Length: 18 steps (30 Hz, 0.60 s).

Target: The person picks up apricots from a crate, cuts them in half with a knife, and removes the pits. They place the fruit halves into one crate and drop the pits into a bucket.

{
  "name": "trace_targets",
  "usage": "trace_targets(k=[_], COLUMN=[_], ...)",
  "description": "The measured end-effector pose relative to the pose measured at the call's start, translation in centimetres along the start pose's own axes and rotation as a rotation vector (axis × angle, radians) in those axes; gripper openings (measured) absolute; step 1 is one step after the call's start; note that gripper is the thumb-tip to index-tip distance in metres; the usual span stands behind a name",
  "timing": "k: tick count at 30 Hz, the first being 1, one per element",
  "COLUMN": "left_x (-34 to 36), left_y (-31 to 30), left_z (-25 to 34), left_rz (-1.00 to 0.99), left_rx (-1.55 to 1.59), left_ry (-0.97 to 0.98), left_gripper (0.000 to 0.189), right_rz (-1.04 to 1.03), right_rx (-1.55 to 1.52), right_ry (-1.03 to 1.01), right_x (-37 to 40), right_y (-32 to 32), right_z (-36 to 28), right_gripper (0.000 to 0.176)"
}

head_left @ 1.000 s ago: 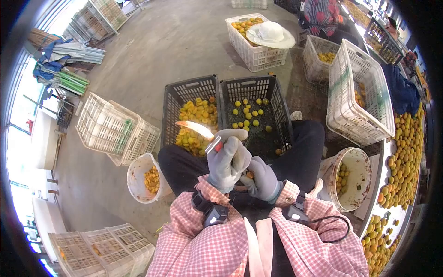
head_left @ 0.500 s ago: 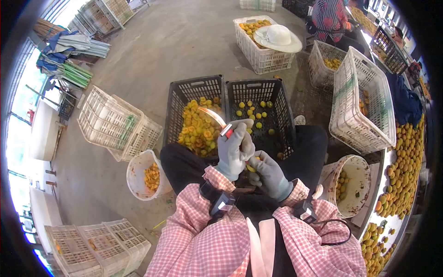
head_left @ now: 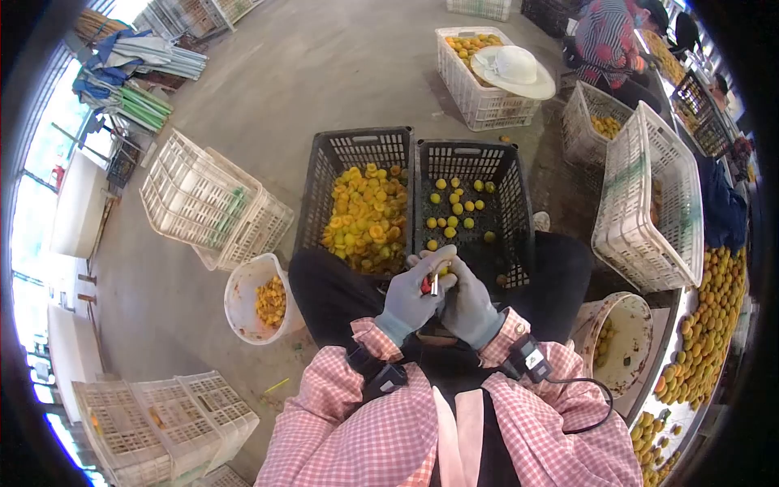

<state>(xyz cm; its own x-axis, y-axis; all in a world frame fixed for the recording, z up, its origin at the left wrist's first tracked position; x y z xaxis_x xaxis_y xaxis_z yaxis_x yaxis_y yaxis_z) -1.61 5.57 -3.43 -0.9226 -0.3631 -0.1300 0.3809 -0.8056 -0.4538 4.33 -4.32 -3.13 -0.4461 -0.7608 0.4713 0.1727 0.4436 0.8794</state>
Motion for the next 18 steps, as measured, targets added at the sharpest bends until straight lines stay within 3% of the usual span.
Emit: trace_targets(k=[1, 2, 5, 7, 8, 10, 12, 13, 14, 15, 16, 17, 18], left_x=[0.0, 0.0, -0.5, -0.8, -1.1, -1.9, -2.8, -3.1, -3.3, -3.6, -4.0, -4.7, -4.7], left_y=[-0.3, -0.5, -0.7, -0.8, -0.9, -1.3, -2.0, -2.3, -2.5, -2.7, -3.0, -3.8, -3.8], left_z=[-0.4, -1.0, -1.9, -1.8, -1.4, -1.5, -2.3, -3.1, -4.4, -5.8, -7.4, -8.3, -8.7], left_rz=[0.005, 0.021, 0.102, 0.162, 0.186, 0.208, 0.228, 0.230, 0.261, 0.294, 0.326, 0.361, 0.366], left_rx=[0.004, 0.118, 0.351, 0.465, 0.542, 0.622, 0.760, 0.762, 0.862, 0.961, 1.004, 1.048, 1.051], left_ry=[-0.006, -0.072, -0.170, -0.204, -0.313, -0.421, -0.621, -0.624, -0.602, -0.577, -0.521, -0.615, -0.615], left_gripper=[0.036, 0.035, 0.033, 0.032, 0.029, 0.027, 0.023, 0.023, 0.023, 0.024, 0.027, 0.031, 0.031], right_rz=[0.005, -0.045, -0.173, -0.170, -0.169, -0.181, -0.226, -0.269, -0.376, -0.375, -0.243, -0.110, -0.110], right_rx=[0.004, 0.270, 0.599, 0.398, 0.400, 0.718, 0.711, 0.700, 0.492, 0.493, 0.401, 0.309, 0.314], right_ry=[0.005, -0.050, -0.041, -0.180, -0.177, -0.284, -0.191, -0.098, 0.033, 0.037, 0.081, 0.123, 0.127], right_x=[0.6, 1.1, 0.3, -1.6, -2.2, -2.8, -3.6, -4.1, -4.1, -4.6, -5.3, -6.3, -6.7], right_y=[0.5, 0.7, 0.6, -1.5, -1.8, -2.2, -2.0, -1.7, -0.2, -0.2, -0.9, -1.7, -2.3], right_z=[0.1, 0.0, 0.5, 1.9, 1.8, 1.2, 0.0, -0.4, -0.8, -1.0, -1.3, -1.6, -1.7], right_gripper=[0.034, 0.034, 0.034, 0.039, 0.039, 0.048, 0.049, 0.051, 0.053, 0.053, 0.055, 0.058, 0.058])
Point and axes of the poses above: each hand's wrist, its own x-axis away from the middle knuckle, its own y-axis out of the palm, z = x × y, the point moved 1 cm from there along -x, towards the middle knuckle, and after that the axes turned 11 degrees about -x, right-handed, at the moved point
